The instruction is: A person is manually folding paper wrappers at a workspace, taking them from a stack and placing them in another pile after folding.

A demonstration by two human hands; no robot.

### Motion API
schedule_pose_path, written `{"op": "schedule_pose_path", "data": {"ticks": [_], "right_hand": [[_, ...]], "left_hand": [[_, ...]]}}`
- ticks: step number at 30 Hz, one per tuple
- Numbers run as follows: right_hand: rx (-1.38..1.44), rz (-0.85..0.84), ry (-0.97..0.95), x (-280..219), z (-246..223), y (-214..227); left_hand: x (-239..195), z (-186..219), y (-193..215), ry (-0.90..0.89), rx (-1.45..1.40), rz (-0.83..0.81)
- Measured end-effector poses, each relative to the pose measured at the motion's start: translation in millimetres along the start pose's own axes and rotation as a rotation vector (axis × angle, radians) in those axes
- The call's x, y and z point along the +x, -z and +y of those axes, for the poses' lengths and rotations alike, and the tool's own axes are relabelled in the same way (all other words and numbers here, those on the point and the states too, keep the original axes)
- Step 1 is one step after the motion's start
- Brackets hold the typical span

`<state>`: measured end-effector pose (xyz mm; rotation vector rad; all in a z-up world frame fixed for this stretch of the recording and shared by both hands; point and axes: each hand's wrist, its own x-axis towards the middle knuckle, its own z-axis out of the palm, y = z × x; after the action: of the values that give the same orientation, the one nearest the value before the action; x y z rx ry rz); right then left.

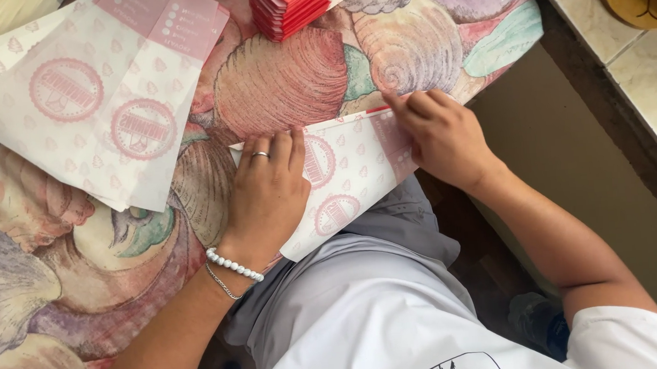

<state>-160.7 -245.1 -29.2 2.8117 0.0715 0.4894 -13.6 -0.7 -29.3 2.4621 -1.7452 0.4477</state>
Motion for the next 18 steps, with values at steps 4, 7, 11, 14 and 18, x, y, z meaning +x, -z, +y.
{"op": "schedule_pose_path", "data": {"ticks": [4,7,11,14,18], "right_hand": [[0.319,0.036,-0.078,-9.4,7.3,-1.3],[0.28,0.059,-0.055,-3.8,2.7,0.1],[0.189,0.034,-0.032,-5.8,-5.6,-5.6],[0.153,0.013,-0.026,-3.5,-7.2,0.8],[0.104,-0.008,-0.003,1.0,-10.1,5.5]], "left_hand": [[13.7,-2.6,13.4,0.02,-0.055,-0.005],[24.4,-5.4,21.9,0.018,-0.103,-0.07],[25.5,-4.0,22.9,-0.016,-0.035,-0.152],[27.1,0.9,18.2,0.011,-0.022,-0.19],[37.4,4.8,12.3,-0.02,-0.053,-0.186]]}}
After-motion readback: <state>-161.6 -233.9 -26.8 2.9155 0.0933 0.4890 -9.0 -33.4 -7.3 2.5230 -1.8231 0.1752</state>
